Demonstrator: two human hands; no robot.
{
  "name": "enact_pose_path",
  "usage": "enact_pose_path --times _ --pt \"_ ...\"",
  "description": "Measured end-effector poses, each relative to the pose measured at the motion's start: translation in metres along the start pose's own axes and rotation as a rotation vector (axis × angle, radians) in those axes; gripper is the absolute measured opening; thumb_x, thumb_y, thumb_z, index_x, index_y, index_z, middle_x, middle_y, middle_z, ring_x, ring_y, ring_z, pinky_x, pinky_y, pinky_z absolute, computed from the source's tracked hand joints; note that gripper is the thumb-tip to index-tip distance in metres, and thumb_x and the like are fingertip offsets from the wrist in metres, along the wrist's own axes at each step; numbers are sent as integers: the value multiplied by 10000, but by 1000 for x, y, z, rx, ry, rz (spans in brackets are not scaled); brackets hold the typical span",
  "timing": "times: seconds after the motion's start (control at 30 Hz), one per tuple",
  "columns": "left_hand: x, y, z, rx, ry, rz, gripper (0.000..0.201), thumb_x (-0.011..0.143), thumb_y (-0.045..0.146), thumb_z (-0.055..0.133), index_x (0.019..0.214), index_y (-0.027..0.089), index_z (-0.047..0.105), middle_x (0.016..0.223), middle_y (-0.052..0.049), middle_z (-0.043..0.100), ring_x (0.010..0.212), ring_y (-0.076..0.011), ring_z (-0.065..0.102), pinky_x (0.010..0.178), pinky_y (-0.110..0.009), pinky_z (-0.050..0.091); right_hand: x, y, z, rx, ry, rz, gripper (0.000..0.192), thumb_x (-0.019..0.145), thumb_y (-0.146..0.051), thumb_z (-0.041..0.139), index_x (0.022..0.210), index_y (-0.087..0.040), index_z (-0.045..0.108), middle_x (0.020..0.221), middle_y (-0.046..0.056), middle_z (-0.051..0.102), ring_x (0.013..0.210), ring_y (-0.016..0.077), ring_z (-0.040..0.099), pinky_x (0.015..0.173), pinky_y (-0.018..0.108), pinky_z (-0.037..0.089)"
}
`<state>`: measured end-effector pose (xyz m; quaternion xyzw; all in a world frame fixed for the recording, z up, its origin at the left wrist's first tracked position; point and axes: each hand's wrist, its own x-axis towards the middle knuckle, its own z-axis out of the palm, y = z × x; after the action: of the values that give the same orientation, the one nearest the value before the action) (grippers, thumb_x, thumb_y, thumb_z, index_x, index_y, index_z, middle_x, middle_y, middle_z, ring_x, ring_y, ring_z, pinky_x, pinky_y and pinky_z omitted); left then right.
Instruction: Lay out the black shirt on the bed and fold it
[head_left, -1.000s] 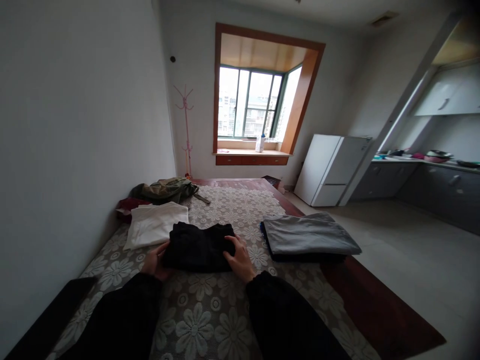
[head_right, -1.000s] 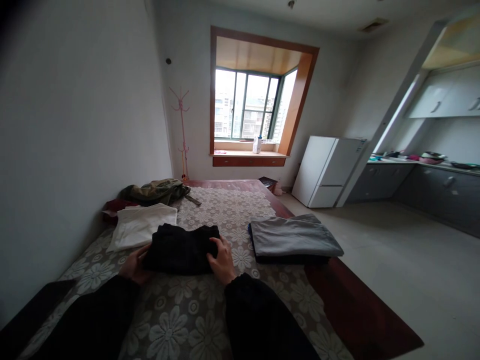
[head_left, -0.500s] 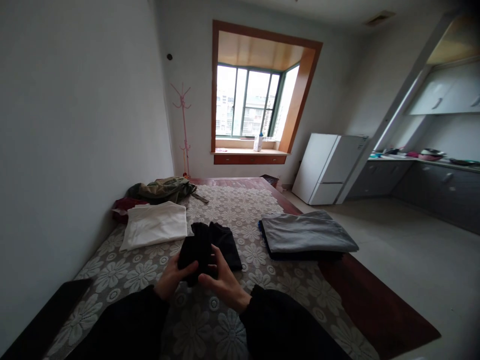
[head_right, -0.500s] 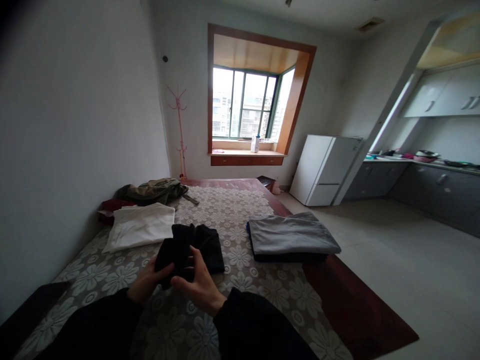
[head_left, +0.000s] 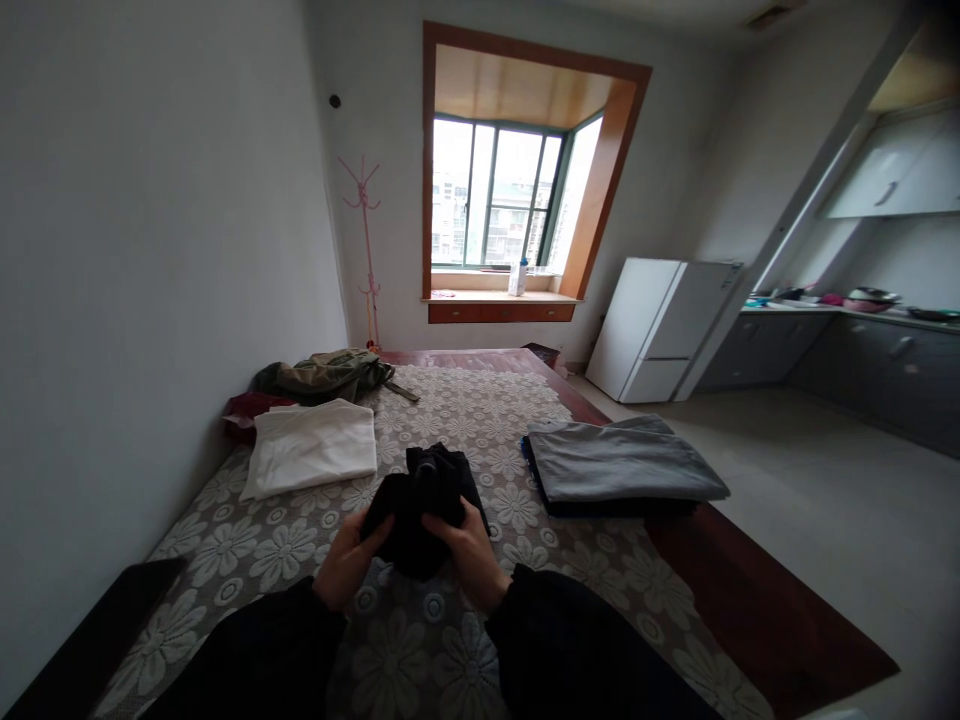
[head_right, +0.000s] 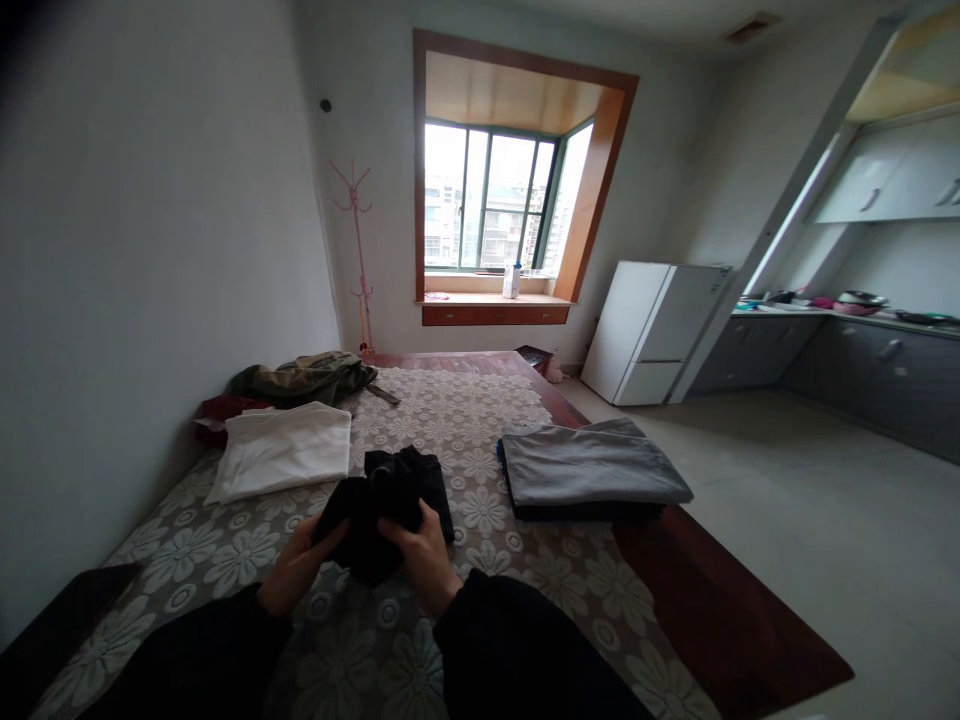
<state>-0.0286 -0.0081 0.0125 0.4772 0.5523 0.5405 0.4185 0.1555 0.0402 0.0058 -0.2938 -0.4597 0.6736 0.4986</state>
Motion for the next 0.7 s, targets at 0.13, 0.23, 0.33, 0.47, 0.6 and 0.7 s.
enact_pose_path --times 0.13,0.23,0.33,0.47,0.6,0.7 --pt "7 -3 -6 -1 123 17 526 743 634 749 950 151 743 896 -75 774 913 -305 719 824 -404 582 7 -2 -4 168 28 92 406 633 -345 919 953 -195 720 852 2 733 781 190 655 757 315 518" --pt "2 2 -3 90 78 103 534 793 587 726 1109 157 726 992 -88 782 1006 -317 717 896 -425 581 10 -3 -7 176 12 73 420 642 -303 901 1010 -208 723 888 -5 736 811 186 652 760 299 508" --pt "-8 7 5 209 0 236 589 819 501 735 1311 189 651 1189 -105 758 1135 -322 691 995 -450 558 11 0 -9 92 -23 47 376 652 -268 873 994 -206 730 862 -16 724 811 180 632 763 291 489" --pt "-14 6 11 394 -41 454 666 822 392 745 1441 244 549 1402 -108 657 1314 -313 600 1120 -465 481 9 5 -8 -28 -31 -7 329 671 -271 848 969 -203 727 868 -15 712 825 192 618 788 313 482" --pt "-15 3 7 615 17 502 587 854 296 665 1425 258 531 1293 -89 713 1184 -274 685 1024 -419 539 7 5 -9 -154 -109 -75 429 648 -243 856 1050 -218 707 943 -10 714 908 225 625 849 350 496" --pt "-17 6 4 720 80 428 578 837 240 620 1407 249 524 1147 -69 762 1020 -266 743 903 -393 571 7 7 -11 -238 -164 -122 483 647 -174 800 1115 -224 693 987 -11 715 952 234 625 884 364 500"
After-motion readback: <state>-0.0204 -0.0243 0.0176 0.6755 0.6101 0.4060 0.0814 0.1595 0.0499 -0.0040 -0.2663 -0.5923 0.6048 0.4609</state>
